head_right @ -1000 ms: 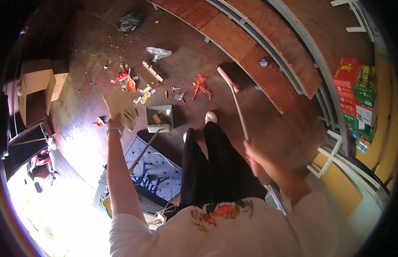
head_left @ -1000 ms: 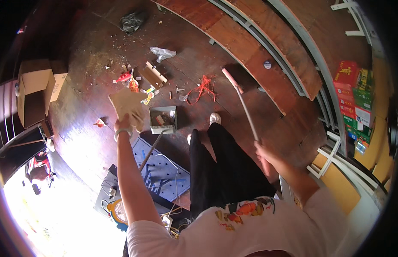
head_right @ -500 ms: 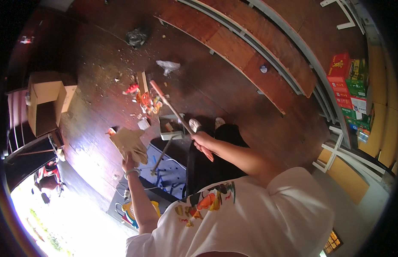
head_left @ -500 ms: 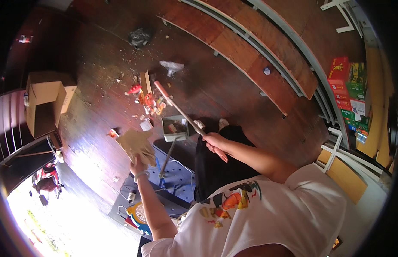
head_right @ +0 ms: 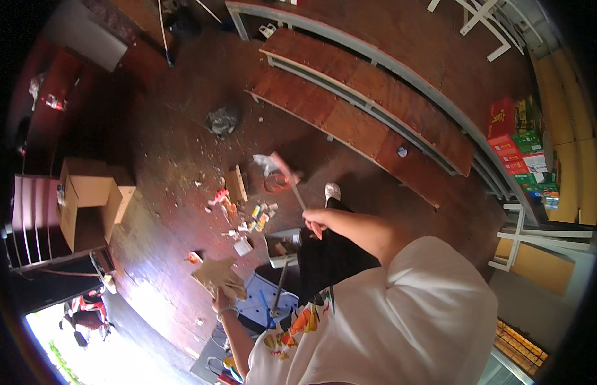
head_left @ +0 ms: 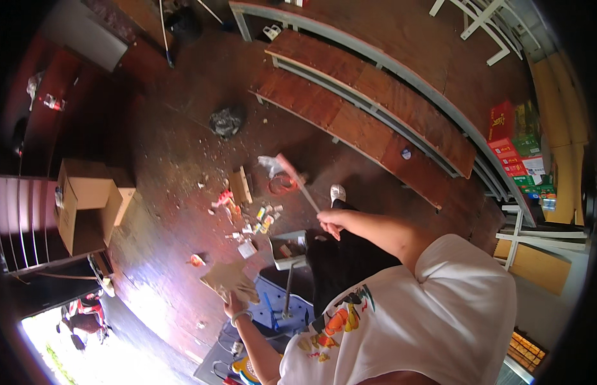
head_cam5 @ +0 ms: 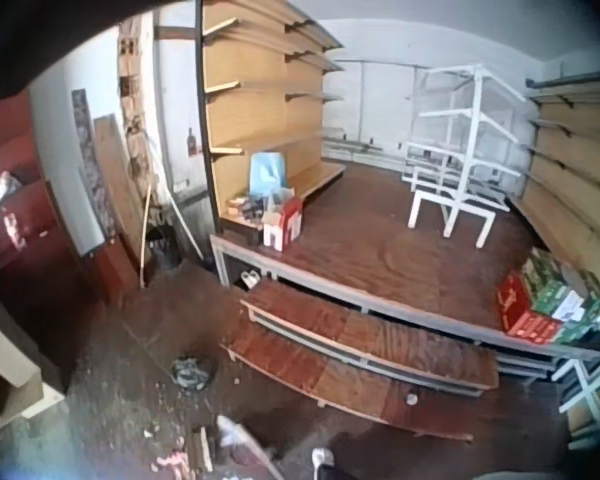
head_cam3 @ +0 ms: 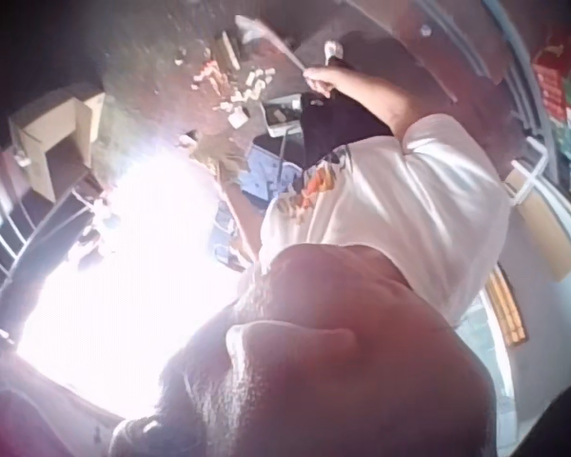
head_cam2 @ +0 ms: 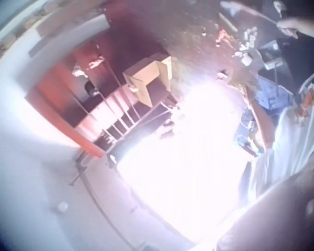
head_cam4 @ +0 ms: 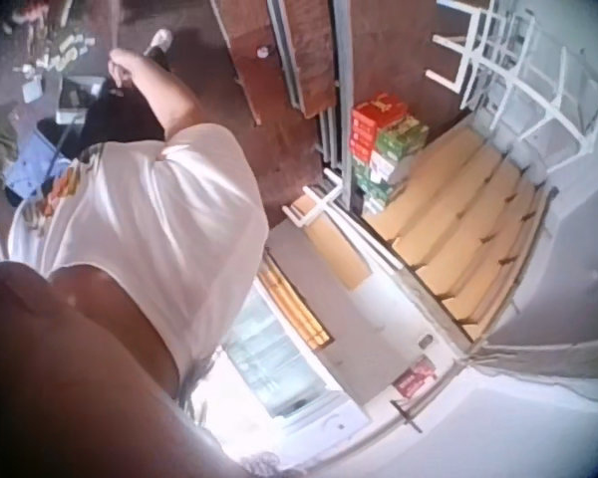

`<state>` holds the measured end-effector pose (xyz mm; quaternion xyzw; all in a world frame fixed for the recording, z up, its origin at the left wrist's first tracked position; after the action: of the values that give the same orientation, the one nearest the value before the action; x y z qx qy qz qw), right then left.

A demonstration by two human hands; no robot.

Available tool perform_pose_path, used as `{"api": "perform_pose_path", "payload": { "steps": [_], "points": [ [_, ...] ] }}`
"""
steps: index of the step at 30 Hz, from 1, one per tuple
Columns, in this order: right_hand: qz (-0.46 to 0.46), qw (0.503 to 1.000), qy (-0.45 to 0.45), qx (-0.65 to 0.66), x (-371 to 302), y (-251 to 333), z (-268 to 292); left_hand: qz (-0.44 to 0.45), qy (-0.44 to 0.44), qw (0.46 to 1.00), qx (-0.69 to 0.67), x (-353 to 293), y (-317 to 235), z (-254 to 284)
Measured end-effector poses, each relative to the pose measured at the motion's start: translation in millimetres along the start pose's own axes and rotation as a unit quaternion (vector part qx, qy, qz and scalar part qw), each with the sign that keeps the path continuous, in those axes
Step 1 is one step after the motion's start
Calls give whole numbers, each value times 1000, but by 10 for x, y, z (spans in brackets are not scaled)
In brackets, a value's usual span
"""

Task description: The person sweeps debris on a wooden floor using a broom and dustpan, gathering small pieces of paper and other trash into the dustpan. They also untangle a yellow extension cord and place it on a nearby table before continuing to sweep and collect debris.

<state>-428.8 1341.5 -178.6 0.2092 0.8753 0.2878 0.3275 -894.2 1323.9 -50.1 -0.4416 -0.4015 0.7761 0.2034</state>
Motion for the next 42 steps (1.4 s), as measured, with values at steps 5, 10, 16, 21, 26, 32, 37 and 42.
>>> {"api": "perform_pose_path", "payload": {
  "steps": [5, 10, 16, 21, 26, 32, 37, 42],
  "points": [
    [-308, 896, -130, 292, 208, 931, -174, 234, 153, 908, -313, 76, -64, -516],
    [-294, 940, -122, 120, 26, 1841, 426, 168, 67, 983, -19, 1022, -266, -537],
    [-294, 947, -131, 16, -288, 3450, 791, 200, 26, 967, 156, 1571, -1214, -910],
    [-308, 942, -130, 36, 49, 4395, 955, 149, -1, 967, 205, 2490, -1831, -903],
    [-261, 948, -164, 77, 395, 5007, 1292, 112, 107, 958, 243, 3355, -2685, -2052],
    [-237, 925, -295, 26, 789, 5901, 1452, -34, 114, 896, 429, 4751, -4284, -3603],
    [-176, 928, -324, -62, 979, 6453, 1857, -141, 242, 913, 298, 5053, -5601, -5982],
    [-81, 924, -356, 115, 1095, 6682, 2405, -130, 352, 909, 180, 4665, -6649, -7913]
  ]
}}
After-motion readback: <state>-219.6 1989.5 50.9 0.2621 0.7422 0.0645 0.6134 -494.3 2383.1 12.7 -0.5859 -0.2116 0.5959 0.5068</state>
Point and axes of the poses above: each hand's wrist, its own x-axis towards the middle knuckle, its own z-axis out of the back of the hand, y = z × x, the point moved 10 cm from there along x, towards the middle knuckle, and after that the axes turned 6 degrees about -z, right-handed, at the moved point
